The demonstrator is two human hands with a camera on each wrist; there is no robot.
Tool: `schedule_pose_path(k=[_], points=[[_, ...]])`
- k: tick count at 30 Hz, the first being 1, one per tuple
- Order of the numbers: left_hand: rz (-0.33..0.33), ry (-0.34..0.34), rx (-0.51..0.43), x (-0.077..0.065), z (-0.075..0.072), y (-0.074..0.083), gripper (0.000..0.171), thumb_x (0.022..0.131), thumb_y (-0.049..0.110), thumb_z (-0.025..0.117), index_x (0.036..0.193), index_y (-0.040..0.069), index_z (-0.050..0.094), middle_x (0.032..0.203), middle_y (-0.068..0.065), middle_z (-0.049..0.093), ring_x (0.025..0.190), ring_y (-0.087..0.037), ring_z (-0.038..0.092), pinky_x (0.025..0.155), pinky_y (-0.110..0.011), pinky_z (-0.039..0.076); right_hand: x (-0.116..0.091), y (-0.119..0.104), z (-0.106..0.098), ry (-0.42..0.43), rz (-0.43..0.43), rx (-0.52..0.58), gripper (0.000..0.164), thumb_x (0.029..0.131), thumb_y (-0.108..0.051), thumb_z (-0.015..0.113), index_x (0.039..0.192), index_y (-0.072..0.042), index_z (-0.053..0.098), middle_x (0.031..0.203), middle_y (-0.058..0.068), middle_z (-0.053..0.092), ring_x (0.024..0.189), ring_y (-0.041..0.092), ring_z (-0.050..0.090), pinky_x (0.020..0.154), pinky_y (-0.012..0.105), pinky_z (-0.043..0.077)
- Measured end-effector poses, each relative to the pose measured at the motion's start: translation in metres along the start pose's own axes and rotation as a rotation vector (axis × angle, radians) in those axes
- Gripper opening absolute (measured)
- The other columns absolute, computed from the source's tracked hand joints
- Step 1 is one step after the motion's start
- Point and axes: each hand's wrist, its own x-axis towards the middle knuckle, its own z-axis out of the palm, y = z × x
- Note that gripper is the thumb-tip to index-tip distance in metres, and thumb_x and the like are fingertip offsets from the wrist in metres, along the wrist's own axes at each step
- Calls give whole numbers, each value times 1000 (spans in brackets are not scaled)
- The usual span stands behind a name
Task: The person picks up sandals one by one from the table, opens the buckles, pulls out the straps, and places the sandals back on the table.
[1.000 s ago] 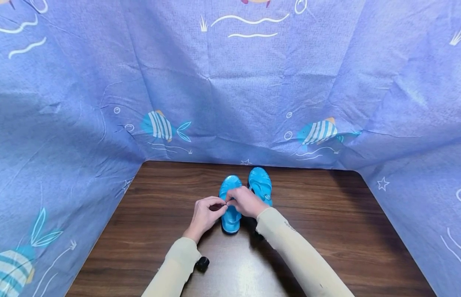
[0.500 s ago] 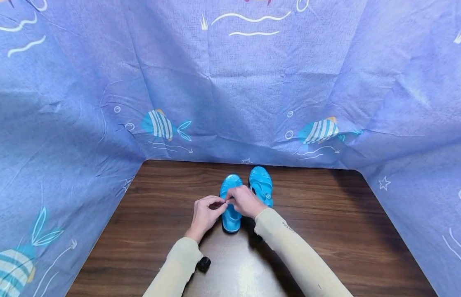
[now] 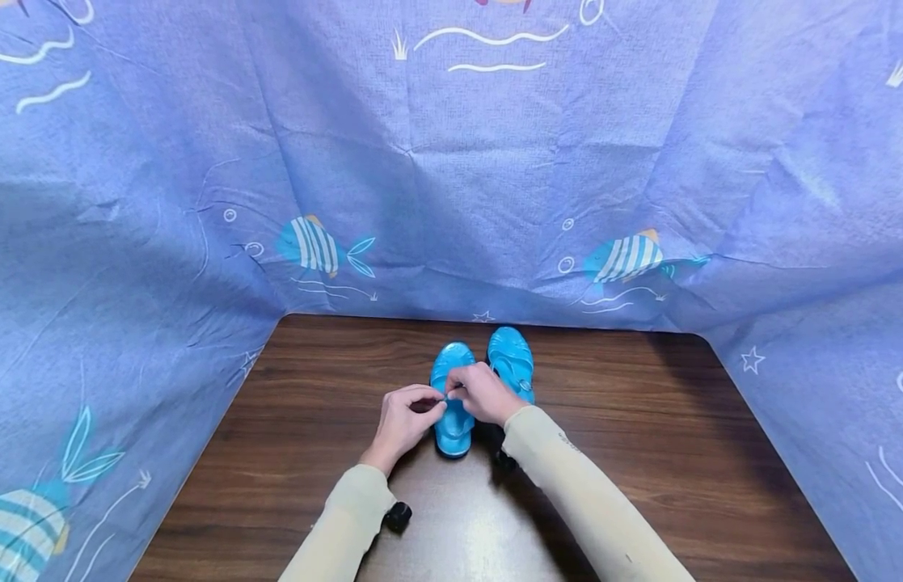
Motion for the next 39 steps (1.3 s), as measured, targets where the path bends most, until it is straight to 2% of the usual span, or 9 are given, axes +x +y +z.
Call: schedule_pose_path(k=[6, 13, 22, 32, 39], points=[[9, 20, -4, 0, 1, -1, 12, 87, 16, 88, 99, 17, 85, 102, 4, 79, 92, -13, 76, 80, -26, 62, -2, 1, -5, -11, -23, -1, 13, 100, -8, 72, 91, -17, 73, 89, -6, 73, 80, 7, 66, 73, 24, 57], [4, 12, -5, -1, 2, -2, 12, 88, 16, 87, 100, 16, 85, 103, 4, 79, 91, -13, 76, 79, -26, 62, -4, 1, -8, -22, -34, -6, 9, 100, -9, 73, 93, -16, 74, 91, -5, 74, 83, 7, 68, 77, 25, 58], [28, 12, 1, 1, 2, -2, 13, 89, 16, 86, 102, 12, 85, 103, 1, 78, 88, -13, 75, 79, -27, 63, 0, -6, -11, -44, -63, -119, 4, 97, -20, 77, 100, -19, 79, 97, -9, 77, 88, 9, 70, 85, 29, 59], [41, 19, 1, 2, 2, -3, 13, 89, 15, 86, 102, 13, 85, 102, 2, 78, 90, -14, 75, 79, -27, 63, 3, -7, -11, -61, -11, -37, 7, 98, -13, 76, 93, -17, 78, 90, -7, 76, 84, 6, 69, 79, 22, 59], [40, 16, -11, 1, 2, -3, 14, 89, 13, 86, 103, 13, 85, 103, 2, 79, 91, -15, 76, 81, -26, 62, 3, -5, -10, -57, -5, -23, 12, 99, -10, 73, 90, -18, 75, 88, -7, 74, 81, 7, 67, 74, 23, 58]])
